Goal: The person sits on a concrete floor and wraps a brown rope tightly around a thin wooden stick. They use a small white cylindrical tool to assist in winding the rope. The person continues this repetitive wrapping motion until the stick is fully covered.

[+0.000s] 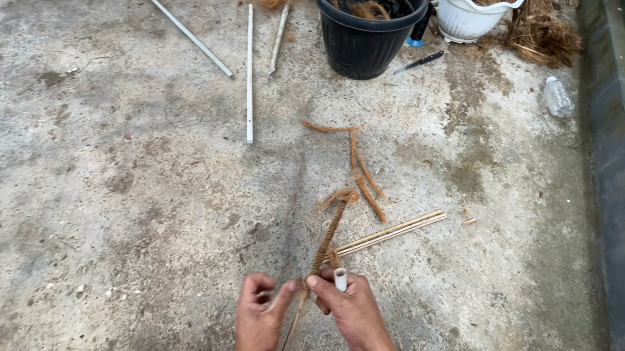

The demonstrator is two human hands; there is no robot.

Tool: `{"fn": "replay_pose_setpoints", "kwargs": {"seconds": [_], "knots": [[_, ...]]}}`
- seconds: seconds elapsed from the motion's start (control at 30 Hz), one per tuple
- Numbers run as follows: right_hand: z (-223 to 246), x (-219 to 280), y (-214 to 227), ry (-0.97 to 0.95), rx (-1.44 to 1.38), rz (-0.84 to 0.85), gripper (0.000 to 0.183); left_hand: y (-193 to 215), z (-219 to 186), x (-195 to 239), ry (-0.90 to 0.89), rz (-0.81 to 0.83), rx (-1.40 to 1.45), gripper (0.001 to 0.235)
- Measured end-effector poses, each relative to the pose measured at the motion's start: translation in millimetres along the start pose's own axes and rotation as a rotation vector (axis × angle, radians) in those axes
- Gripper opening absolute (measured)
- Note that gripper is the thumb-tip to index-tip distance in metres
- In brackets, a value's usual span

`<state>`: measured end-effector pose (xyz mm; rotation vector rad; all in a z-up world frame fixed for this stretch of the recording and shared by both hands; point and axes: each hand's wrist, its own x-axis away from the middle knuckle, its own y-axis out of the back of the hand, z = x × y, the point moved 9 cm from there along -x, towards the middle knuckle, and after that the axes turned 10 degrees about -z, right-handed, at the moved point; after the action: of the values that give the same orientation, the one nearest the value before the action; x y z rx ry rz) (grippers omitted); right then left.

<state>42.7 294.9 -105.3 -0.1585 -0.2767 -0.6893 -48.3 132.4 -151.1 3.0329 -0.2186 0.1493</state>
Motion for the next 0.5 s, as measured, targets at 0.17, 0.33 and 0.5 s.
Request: {"fn": "replay_pose_setpoints", "kwargs": {"seconds": [0.17, 0.33, 0.5], "knots": [[-6, 2, -11, 0.005, 0.062, -0.048, 0.023, 8, 5, 26, 0.094, 0.03, -0.297, 0.027], [-5, 6, -16, 0.033, 0.011, -0.049, 0.02, -14, 18, 35, 0.212, 0.16, 0.049, 0.025], [-7, 0, -9, -0.023, 0.073, -0.001, 0.026, -23, 37, 38, 0.433, 0.22, 0.236, 0.023]]}}
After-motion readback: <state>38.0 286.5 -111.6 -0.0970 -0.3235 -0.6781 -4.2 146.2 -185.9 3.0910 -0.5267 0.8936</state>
